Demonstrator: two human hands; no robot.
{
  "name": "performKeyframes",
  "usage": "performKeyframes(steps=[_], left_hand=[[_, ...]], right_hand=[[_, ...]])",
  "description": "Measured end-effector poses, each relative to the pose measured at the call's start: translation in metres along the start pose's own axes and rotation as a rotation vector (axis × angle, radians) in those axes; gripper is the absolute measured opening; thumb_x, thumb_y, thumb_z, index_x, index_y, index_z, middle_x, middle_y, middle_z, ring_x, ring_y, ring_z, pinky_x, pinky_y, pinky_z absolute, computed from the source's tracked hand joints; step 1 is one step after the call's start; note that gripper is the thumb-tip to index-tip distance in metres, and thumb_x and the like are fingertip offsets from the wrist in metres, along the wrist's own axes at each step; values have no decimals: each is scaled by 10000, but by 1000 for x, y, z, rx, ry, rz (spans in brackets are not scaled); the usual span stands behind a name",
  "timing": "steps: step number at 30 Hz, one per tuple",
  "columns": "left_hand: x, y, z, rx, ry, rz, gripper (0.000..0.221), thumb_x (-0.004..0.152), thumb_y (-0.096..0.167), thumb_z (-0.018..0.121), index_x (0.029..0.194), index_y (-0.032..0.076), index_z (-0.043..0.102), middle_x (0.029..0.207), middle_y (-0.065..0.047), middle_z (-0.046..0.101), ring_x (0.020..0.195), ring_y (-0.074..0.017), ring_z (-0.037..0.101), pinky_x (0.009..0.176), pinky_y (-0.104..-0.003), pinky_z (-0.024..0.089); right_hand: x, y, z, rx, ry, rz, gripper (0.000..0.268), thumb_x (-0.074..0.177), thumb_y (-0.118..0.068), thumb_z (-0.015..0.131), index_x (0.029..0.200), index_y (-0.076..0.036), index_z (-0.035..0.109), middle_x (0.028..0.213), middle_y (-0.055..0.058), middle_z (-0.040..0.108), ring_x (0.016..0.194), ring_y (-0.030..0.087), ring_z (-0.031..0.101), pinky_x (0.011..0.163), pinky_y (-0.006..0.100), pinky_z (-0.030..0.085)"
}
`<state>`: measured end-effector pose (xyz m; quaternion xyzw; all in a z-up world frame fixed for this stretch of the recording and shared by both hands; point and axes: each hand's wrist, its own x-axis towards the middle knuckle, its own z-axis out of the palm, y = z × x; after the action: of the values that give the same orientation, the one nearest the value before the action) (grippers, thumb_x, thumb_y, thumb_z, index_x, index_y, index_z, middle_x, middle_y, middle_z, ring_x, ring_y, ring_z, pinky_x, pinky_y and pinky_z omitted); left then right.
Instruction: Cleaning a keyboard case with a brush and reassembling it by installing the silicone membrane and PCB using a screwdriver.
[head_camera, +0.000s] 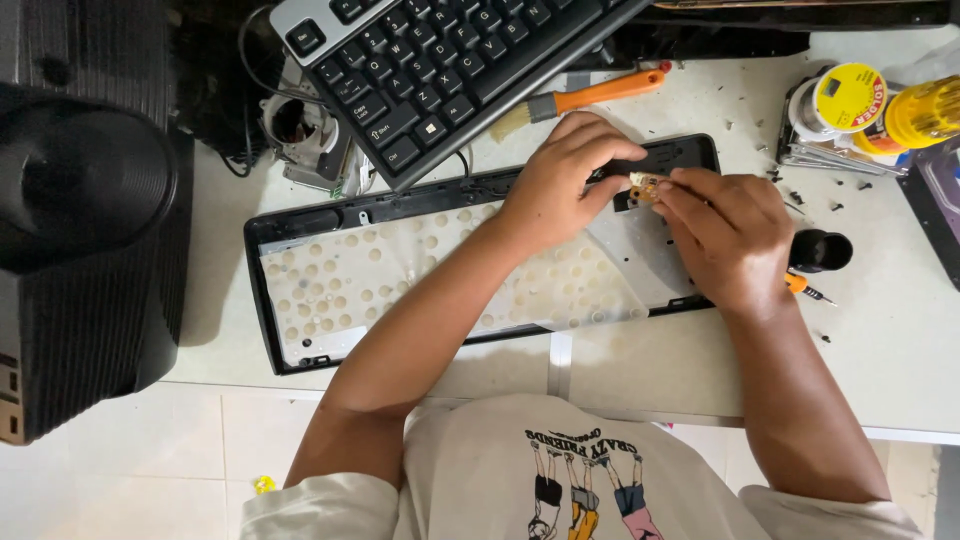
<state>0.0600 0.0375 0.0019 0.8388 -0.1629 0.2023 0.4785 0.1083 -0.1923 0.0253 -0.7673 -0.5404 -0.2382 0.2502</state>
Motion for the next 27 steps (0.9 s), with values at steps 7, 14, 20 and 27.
performKeyframes(steps=[7,14,20,27], left_hand=[[-7,-6,8,120,79,34,215,850,125,839,984,75,678,971,-54,555,985,-269,553,866,-385,512],[-12,-21,23,237,215,15,258,728,193,892,902,186,702,873,46,537,924,-202,596,974,-469,453],[-11,-18,20,216,203,30,165,769,203,871,833,176,721,837,42,565,938,-201,612,1035,-467,397],[-10,-18,19,132,188,2,137,788,211,856,788,181,723,796,56,581,952,-189,624,1067,-460,353]], right_hand=[[-5,-5,9,-54,19,-1,110,1012,-16,876,1082,7,794,1128,193,764,899,311,733,783,428,593],[-8,-2,18,-67,79,-12,166,905,-45,897,1054,-14,832,1049,127,744,828,267,726,770,371,618],[-8,-6,20,-58,86,-14,156,900,-48,904,1026,-14,819,1030,120,745,832,260,748,764,347,626],[-5,-10,18,1,78,-20,137,883,20,915,941,40,793,983,167,747,817,300,758,746,359,646]])
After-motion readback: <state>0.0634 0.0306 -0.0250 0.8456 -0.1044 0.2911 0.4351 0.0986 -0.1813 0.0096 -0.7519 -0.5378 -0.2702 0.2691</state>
